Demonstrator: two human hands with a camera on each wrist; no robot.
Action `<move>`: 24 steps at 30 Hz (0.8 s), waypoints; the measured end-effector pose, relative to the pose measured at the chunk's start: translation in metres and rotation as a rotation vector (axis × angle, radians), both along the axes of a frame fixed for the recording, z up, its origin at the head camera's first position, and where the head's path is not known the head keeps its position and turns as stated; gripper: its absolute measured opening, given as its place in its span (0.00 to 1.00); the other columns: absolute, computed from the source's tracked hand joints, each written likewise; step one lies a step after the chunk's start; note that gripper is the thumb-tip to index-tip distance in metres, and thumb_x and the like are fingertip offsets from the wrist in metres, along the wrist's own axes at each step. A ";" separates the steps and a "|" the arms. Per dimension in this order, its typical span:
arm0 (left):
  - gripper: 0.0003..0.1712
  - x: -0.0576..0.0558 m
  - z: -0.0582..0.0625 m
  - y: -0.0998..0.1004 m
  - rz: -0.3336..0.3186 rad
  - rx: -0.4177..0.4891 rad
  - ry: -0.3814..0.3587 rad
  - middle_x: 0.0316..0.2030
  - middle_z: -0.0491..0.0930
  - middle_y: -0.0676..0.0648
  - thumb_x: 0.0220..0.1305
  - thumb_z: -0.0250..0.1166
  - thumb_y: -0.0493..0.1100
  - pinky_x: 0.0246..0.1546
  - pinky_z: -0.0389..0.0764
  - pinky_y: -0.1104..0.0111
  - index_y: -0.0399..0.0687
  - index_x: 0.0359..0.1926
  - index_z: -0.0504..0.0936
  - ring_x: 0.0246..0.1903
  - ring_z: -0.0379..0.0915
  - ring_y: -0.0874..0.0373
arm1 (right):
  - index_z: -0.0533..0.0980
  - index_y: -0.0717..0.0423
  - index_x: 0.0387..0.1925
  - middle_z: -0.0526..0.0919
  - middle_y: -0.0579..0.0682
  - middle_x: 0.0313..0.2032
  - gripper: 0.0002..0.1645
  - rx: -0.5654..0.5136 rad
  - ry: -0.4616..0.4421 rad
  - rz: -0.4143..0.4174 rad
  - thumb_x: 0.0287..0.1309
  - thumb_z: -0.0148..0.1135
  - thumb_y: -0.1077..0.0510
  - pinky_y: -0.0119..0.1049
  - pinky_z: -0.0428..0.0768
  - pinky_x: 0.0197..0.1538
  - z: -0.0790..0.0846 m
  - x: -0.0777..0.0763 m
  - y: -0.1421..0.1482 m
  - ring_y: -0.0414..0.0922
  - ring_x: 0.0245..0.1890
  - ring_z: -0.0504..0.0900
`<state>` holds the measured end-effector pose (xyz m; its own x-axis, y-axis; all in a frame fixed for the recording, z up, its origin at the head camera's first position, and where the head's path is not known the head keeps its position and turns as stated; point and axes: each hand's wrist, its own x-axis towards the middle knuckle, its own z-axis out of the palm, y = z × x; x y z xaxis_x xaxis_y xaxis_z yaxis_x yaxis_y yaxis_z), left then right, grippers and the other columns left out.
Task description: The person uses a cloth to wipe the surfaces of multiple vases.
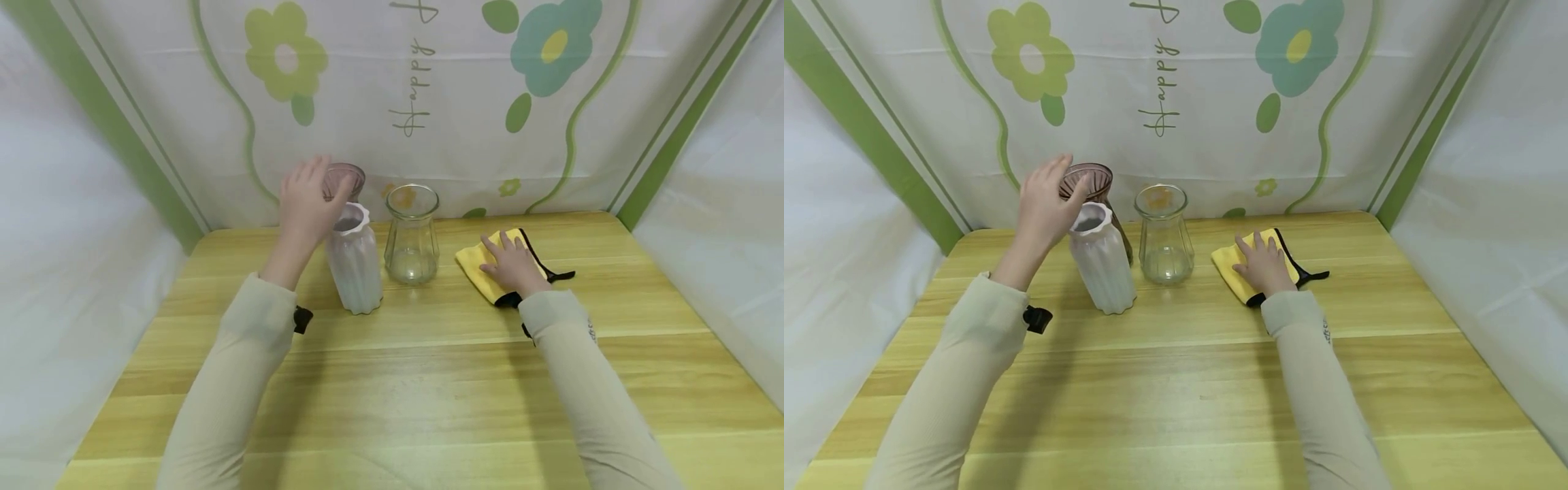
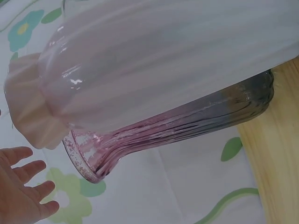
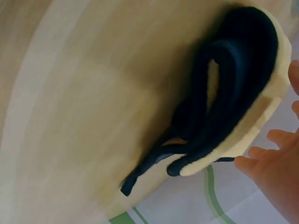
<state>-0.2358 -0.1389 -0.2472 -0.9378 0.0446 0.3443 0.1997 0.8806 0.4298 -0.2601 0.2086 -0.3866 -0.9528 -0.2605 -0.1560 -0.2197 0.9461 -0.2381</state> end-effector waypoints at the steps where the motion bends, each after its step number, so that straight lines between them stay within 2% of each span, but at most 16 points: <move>1: 0.41 0.002 -0.001 0.000 -0.007 -0.001 0.003 0.73 0.55 0.42 0.68 0.42 0.65 0.74 0.41 0.47 0.46 0.73 0.56 0.73 0.46 0.43 | 0.44 0.54 0.75 0.37 0.73 0.72 0.39 -0.006 -0.011 -0.003 0.71 0.45 0.46 0.72 0.46 0.67 -0.003 0.000 0.000 0.77 0.69 0.38; 11: 0.40 0.017 -0.016 -0.001 -0.058 -0.046 0.054 0.72 0.57 0.42 0.67 0.46 0.63 0.73 0.47 0.46 0.45 0.72 0.59 0.72 0.48 0.41 | 0.41 0.50 0.75 0.32 0.71 0.73 0.47 -0.054 -0.092 -0.046 0.66 0.51 0.41 0.73 0.40 0.67 -0.018 0.003 0.002 0.77 0.69 0.32; 17: 0.43 0.023 -0.025 -0.004 -0.074 -0.084 0.033 0.74 0.53 0.40 0.66 0.48 0.64 0.73 0.44 0.45 0.45 0.74 0.53 0.73 0.46 0.39 | 0.38 0.50 0.76 0.33 0.73 0.72 0.51 0.018 -0.087 -0.049 0.64 0.50 0.36 0.72 0.50 0.66 -0.021 0.003 0.002 0.77 0.68 0.41; 24: 0.46 0.027 -0.037 -0.005 -0.088 -0.107 -0.013 0.75 0.48 0.41 0.65 0.49 0.66 0.73 0.45 0.45 0.47 0.74 0.51 0.73 0.45 0.40 | 0.40 0.49 0.76 0.41 0.73 0.72 0.52 0.118 -0.044 -0.050 0.63 0.47 0.30 0.71 0.62 0.58 -0.024 0.005 0.002 0.80 0.61 0.55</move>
<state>-0.2091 -0.1437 -0.2838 -0.9330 0.1624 0.3210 0.2730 0.9008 0.3377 -0.2554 0.2103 -0.4102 -0.9557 -0.1900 -0.2248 -0.1631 0.9776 -0.1329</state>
